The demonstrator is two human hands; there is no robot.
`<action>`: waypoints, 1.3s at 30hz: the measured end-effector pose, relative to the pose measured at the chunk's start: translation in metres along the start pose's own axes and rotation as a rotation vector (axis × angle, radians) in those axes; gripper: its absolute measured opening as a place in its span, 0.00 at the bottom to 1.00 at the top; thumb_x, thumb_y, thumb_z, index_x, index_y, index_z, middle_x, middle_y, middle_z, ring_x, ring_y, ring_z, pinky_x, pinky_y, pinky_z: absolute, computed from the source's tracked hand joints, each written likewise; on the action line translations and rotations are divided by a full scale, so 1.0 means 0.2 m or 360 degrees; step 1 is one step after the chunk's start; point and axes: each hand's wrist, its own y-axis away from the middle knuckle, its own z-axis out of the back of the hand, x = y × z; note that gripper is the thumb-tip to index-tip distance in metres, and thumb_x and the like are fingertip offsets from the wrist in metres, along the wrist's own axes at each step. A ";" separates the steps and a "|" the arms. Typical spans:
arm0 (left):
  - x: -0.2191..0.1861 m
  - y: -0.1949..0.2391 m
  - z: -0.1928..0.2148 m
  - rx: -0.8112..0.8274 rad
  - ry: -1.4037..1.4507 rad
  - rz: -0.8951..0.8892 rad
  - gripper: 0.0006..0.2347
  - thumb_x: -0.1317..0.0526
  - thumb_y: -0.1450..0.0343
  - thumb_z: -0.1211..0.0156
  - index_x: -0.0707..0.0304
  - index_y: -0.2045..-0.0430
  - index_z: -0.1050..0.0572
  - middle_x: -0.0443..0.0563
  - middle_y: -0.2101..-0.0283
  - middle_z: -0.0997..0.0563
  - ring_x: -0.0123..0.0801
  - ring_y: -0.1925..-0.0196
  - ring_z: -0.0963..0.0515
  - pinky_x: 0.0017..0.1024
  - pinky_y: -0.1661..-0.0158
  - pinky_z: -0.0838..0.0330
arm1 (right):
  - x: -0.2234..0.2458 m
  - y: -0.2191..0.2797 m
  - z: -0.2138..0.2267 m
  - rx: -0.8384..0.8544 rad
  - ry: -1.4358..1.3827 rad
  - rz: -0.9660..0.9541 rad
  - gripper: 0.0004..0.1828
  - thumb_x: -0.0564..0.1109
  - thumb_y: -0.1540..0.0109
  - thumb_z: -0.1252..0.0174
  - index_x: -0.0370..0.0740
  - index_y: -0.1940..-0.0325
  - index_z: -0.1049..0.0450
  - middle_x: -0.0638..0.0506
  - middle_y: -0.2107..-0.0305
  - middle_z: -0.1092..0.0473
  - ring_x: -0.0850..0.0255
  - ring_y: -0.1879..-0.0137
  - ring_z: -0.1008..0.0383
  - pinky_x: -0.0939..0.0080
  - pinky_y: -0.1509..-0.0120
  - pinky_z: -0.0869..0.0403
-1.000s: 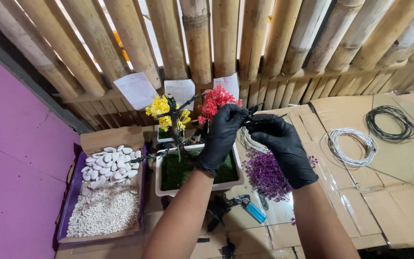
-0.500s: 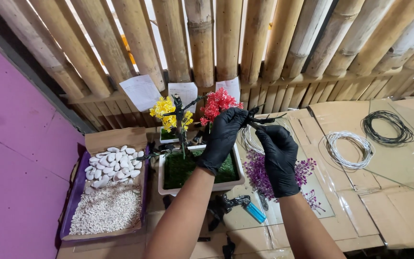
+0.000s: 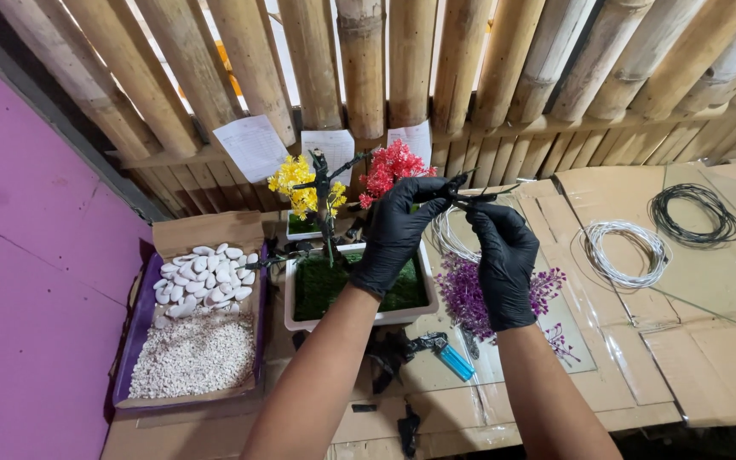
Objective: The person assembles a miniature bonsai tree by attaching colorful artificial flowers to a black wire frame. They use black tape to secure the flowers and wires to the frame, working over a white rectangular pot filled with green moss.
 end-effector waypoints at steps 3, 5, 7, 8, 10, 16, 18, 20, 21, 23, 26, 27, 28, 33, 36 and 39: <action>-0.03 0.02 -0.01 -0.0058 -0.0234 -0.0090 0.09 0.58 0.33 0.25 0.49 0.61 0.17 0.46 0.63 0.13 0.34 0.52 0.14 0.34 0.47 0.23 | 0.02 0.01 0.00 0.0000 0.0022 -0.0013 0.06 0.45 0.36 0.32 0.46 0.56 0.19 0.52 0.68 0.22 0.68 0.58 0.28 0.62 0.47 0.25; 0.01 0.02 -0.01 -0.0059 -0.0254 -0.0077 0.09 0.57 0.33 0.25 0.47 0.61 0.17 0.44 0.63 0.13 0.33 0.52 0.15 0.33 0.47 0.24 | 0.02 0.02 0.02 0.0014 0.0043 -0.0024 0.06 0.44 0.37 0.32 0.46 0.56 0.19 0.51 0.68 0.22 0.68 0.58 0.27 0.61 0.47 0.25; 0.03 0.00 -0.01 -0.0060 -0.0274 -0.0091 0.09 0.56 0.33 0.26 0.45 0.61 0.16 0.43 0.63 0.13 0.32 0.52 0.15 0.32 0.47 0.24 | 0.01 0.00 0.02 0.0024 0.0053 -0.0012 0.06 0.44 0.37 0.32 0.45 0.56 0.19 0.50 0.67 0.22 0.68 0.57 0.27 0.61 0.47 0.24; 0.03 0.01 -0.02 -0.0089 -0.0291 -0.0094 0.09 0.56 0.33 0.25 0.44 0.61 0.16 0.42 0.64 0.13 0.32 0.52 0.15 0.32 0.47 0.24 | 0.00 0.00 0.02 0.0031 0.0041 -0.0017 0.06 0.44 0.36 0.32 0.45 0.56 0.19 0.49 0.67 0.22 0.68 0.57 0.26 0.61 0.46 0.24; 0.01 0.02 -0.02 -0.0115 -0.0308 -0.0090 0.09 0.55 0.33 0.25 0.44 0.61 0.16 0.42 0.65 0.13 0.32 0.53 0.14 0.32 0.48 0.23 | -0.01 0.00 0.03 0.0036 0.0031 -0.0029 0.06 0.43 0.36 0.33 0.45 0.55 0.19 0.49 0.67 0.22 0.67 0.56 0.26 0.60 0.45 0.24; -0.01 0.02 -0.03 -0.0163 -0.0230 -0.0254 0.08 0.60 0.32 0.26 0.52 0.62 0.16 0.51 0.65 0.13 0.42 0.54 0.14 0.35 0.49 0.23 | -0.09 0.13 0.15 0.0060 0.0130 -0.0254 0.08 0.44 0.35 0.35 0.45 0.51 0.19 0.45 0.64 0.22 0.63 0.56 0.24 0.62 0.47 0.24; 0.00 0.02 -0.03 -0.0163 -0.0257 -0.0272 0.08 0.60 0.32 0.26 0.51 0.61 0.17 0.49 0.65 0.13 0.41 0.53 0.14 0.36 0.49 0.23 | -0.22 0.26 0.26 0.0415 0.0797 -0.0508 0.18 0.50 0.37 0.36 0.51 0.42 0.22 0.45 0.54 0.22 0.50 0.43 0.23 0.45 0.39 0.27; -0.02 0.03 -0.03 -0.0154 -0.0238 -0.0302 0.07 0.61 0.32 0.27 0.54 0.62 0.17 0.52 0.65 0.13 0.43 0.54 0.14 0.36 0.49 0.23 | -0.34 0.45 0.30 0.0682 0.1240 -0.0541 0.24 0.56 0.41 0.33 0.54 0.41 0.24 0.48 0.53 0.22 0.52 0.41 0.24 0.46 0.36 0.27; -0.03 0.03 -0.03 -0.0147 -0.0218 -0.0338 0.07 0.62 0.32 0.27 0.56 0.63 0.17 0.54 0.65 0.13 0.45 0.55 0.14 0.37 0.50 0.22 | -0.40 0.54 0.32 0.0946 0.1681 -0.0559 0.30 0.62 0.45 0.31 0.58 0.41 0.25 0.51 0.51 0.22 0.54 0.39 0.24 0.47 0.33 0.27; -0.01 0.02 -0.02 -0.0130 -0.0193 -0.0346 0.07 0.62 0.32 0.27 0.56 0.62 0.16 0.52 0.65 0.13 0.43 0.54 0.14 0.36 0.50 0.22 | -0.63 0.68 0.37 0.0928 0.1820 -0.0451 0.31 0.61 0.44 0.32 0.57 0.38 0.27 0.49 0.52 0.24 0.49 0.43 0.22 0.43 0.38 0.24; -0.03 0.03 -0.02 -0.0117 -0.0167 -0.0376 0.07 0.64 0.32 0.27 0.57 0.62 0.17 0.53 0.65 0.13 0.43 0.54 0.14 0.36 0.50 0.22 | -0.86 0.80 0.45 0.0861 0.1936 -0.0372 0.28 0.56 0.41 0.36 0.57 0.37 0.28 0.48 0.55 0.26 0.44 0.48 0.20 0.42 0.43 0.21; -0.05 0.04 -0.02 -0.0120 -0.0167 -0.0393 0.07 0.65 0.32 0.28 0.58 0.63 0.17 0.55 0.65 0.13 0.45 0.54 0.14 0.37 0.50 0.22 | -0.92 0.82 0.47 0.0817 0.1915 -0.0408 0.24 0.54 0.39 0.38 0.58 0.38 0.27 0.49 0.57 0.25 0.44 0.48 0.20 0.43 0.44 0.20; -0.03 0.03 -0.01 -0.0116 -0.0169 -0.0389 0.07 0.65 0.32 0.28 0.58 0.63 0.17 0.55 0.65 0.13 0.45 0.54 0.14 0.37 0.50 0.22 | -0.86 0.82 0.47 0.0817 0.1913 -0.0414 0.24 0.54 0.39 0.38 0.58 0.38 0.27 0.49 0.57 0.25 0.44 0.48 0.20 0.43 0.44 0.20; 0.00 0.03 0.00 0.0007 -0.0275 -0.0595 0.08 0.67 0.30 0.32 0.64 0.58 0.20 0.54 0.57 0.16 0.39 0.52 0.15 0.35 0.47 0.19 | -0.62 0.78 0.53 0.0956 0.1459 -0.0639 0.21 0.48 0.38 0.41 0.52 0.40 0.28 0.46 0.50 0.27 0.47 0.46 0.23 0.50 0.46 0.26; 0.00 0.02 0.00 0.0027 -0.0274 -0.0573 0.08 0.68 0.30 0.32 0.63 0.58 0.20 0.53 0.57 0.16 0.38 0.52 0.16 0.35 0.47 0.19 | -0.15 0.67 0.52 0.0744 0.0693 -0.1217 0.21 0.42 0.39 0.40 0.40 0.41 0.23 0.48 0.55 0.21 0.58 0.50 0.24 0.58 0.44 0.25; -0.02 0.03 0.01 0.0020 -0.0298 -0.0627 0.08 0.68 0.30 0.32 0.65 0.59 0.20 0.56 0.57 0.16 0.40 0.52 0.15 0.35 0.48 0.19 | -0.27 0.54 0.64 0.0494 -0.0168 -0.1186 0.12 0.34 0.39 0.47 0.35 0.53 0.23 0.38 0.64 0.21 0.50 0.62 0.24 0.55 0.61 0.34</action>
